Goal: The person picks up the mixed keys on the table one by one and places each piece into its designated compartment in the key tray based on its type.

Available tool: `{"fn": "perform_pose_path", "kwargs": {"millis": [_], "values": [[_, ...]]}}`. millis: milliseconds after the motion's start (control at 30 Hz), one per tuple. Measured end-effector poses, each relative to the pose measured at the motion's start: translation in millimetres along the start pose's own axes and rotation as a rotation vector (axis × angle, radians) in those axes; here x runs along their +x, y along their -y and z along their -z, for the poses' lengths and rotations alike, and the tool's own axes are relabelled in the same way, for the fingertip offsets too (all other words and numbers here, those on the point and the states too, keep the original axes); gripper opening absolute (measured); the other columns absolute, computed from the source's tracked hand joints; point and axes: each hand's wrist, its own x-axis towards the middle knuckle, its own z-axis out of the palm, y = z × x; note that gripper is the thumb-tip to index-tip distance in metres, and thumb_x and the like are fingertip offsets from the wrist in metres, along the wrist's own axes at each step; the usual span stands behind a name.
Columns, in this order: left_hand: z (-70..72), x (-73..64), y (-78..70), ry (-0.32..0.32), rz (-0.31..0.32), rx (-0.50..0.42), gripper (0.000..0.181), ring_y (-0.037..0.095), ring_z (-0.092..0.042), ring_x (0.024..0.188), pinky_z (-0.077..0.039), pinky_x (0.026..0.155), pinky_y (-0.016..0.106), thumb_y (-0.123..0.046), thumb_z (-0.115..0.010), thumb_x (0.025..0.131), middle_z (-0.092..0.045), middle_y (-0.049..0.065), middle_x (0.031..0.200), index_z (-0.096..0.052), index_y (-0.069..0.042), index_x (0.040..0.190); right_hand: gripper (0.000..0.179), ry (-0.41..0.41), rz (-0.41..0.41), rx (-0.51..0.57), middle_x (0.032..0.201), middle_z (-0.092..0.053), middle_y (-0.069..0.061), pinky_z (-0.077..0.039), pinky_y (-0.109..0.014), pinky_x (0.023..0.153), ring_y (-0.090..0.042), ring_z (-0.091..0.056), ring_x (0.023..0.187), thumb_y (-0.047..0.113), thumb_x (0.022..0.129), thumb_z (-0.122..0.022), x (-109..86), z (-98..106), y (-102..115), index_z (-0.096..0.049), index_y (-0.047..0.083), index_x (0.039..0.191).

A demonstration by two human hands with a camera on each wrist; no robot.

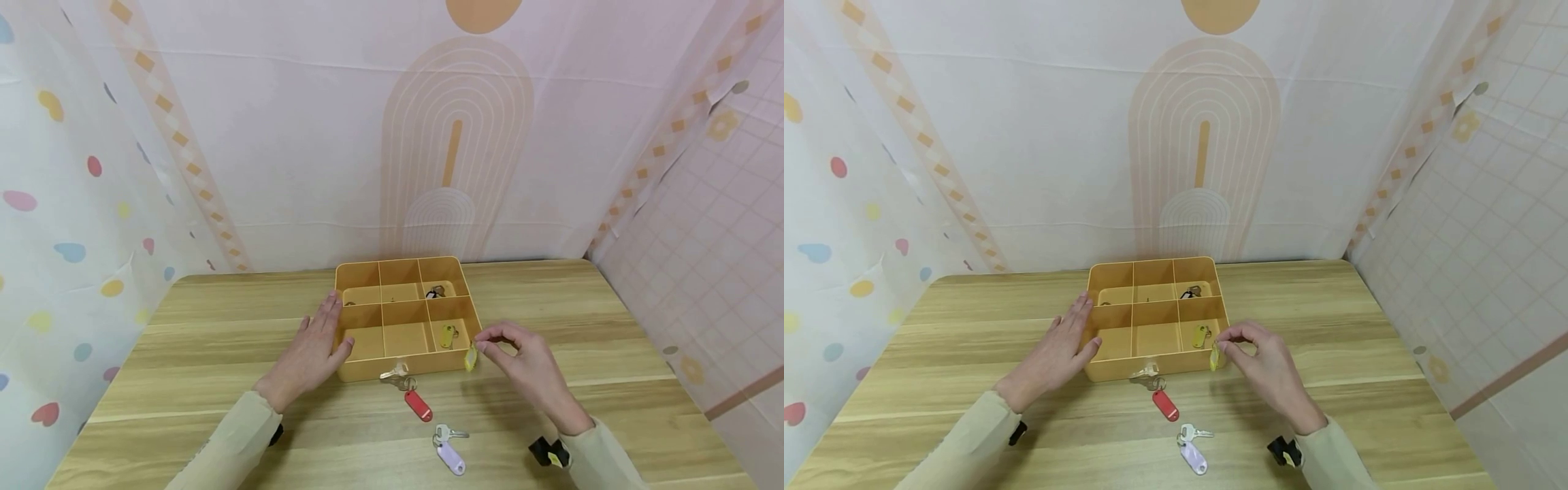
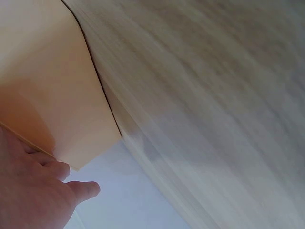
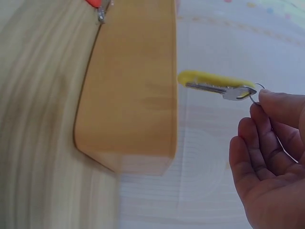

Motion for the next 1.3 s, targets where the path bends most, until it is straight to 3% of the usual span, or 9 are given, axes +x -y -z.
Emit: {"fn": "perform_pose_path", "kwargs": {"millis": [167, 333, 733, 933, 1033, 1300], "values": [[1.3, -0.7, -0.7, 0.005, 0.001, -0.004, 0.081, 0.035, -0.011, 0.158, -0.019, 0.121, 0.065, -0.048, -0.039, 0.109, -0.003, 0.016, 0.173, -0.008, 0.003, 0.164, 0.006, -0.023, 0.013, 0.037, 0.098, -0.074, 0.002, -0.058, -0.029, 0.086, -0.011, -0.069, 0.091, 0.011, 0.096, -0.075, 5.4, 2, 5, -0.076, 0.017, 0.098], [1.2, -0.5, -0.3, 0.004, -0.001, -0.006, 0.080, 0.036, -0.011, 0.158, -0.019, 0.121, 0.066, -0.042, -0.044, 0.109, -0.005, 0.018, 0.173, -0.008, 0.003, 0.164, 0.006, -0.033, 0.008, 0.046, 0.098, -0.072, 0.004, -0.058, -0.033, 0.089, -0.012, -0.068, 0.091, 0.010, 0.098, -0.072, 12.7, 2, 7, -0.076, 0.015, 0.100], [1.7, -0.8, -0.6, 0.011, 0.004, 0.000, 0.080, 0.036, -0.011, 0.158, -0.019, 0.121, 0.065, -0.041, -0.046, 0.109, -0.002, 0.016, 0.173, -0.008, 0.003, 0.164, 0.008, -0.066, -0.052, 0.071, 0.101, -0.073, 0.001, -0.055, -0.045, 0.094, -0.015, -0.066, 0.098, 0.016, 0.098, -0.073, 31.4, -6, 4, -0.077, 0.011, 0.103], [1.9, -0.9, -1.1, 0.017, 0.009, -0.002, 0.080, 0.033, -0.009, 0.159, -0.018, 0.122, 0.064, -0.040, -0.045, 0.109, -0.001, 0.014, 0.173, -0.007, 0.002, 0.164, 0.010, -0.071, -0.053, 0.082, 0.103, -0.074, -0.002, -0.055, -0.027, 0.089, -0.018, -0.067, 0.100, 0.015, 0.097, -0.075, 37.8, -14, -3, -0.077, 0.008, 0.103], [2.0, -0.9, -1.5, 0.021, 0.011, -0.001, 0.080, 0.032, -0.008, 0.159, -0.018, 0.122, 0.064, -0.041, -0.045, 0.109, 0.000, 0.014, 0.173, -0.007, 0.002, 0.164, 0.010, -0.075, -0.054, 0.081, 0.102, -0.074, -0.003, -0.054, -0.025, 0.087, -0.019, -0.067, 0.100, 0.014, 0.097, -0.075, 40.3, -19, -8, -0.077, 0.007, 0.103], [2.0, -1.2, -1.1, 0.025, 0.014, 0.001, 0.080, 0.032, -0.007, 0.159, -0.017, 0.122, 0.064, -0.042, -0.043, 0.109, 0.001, 0.014, 0.173, -0.006, 0.002, 0.165, 0.008, -0.074, -0.055, 0.059, 0.102, -0.074, -0.004, -0.056, -0.045, 0.091, -0.022, -0.068, 0.102, 0.009, 0.096, -0.074, 43.7, -29, -18, -0.077, 0.007, 0.103]]}}
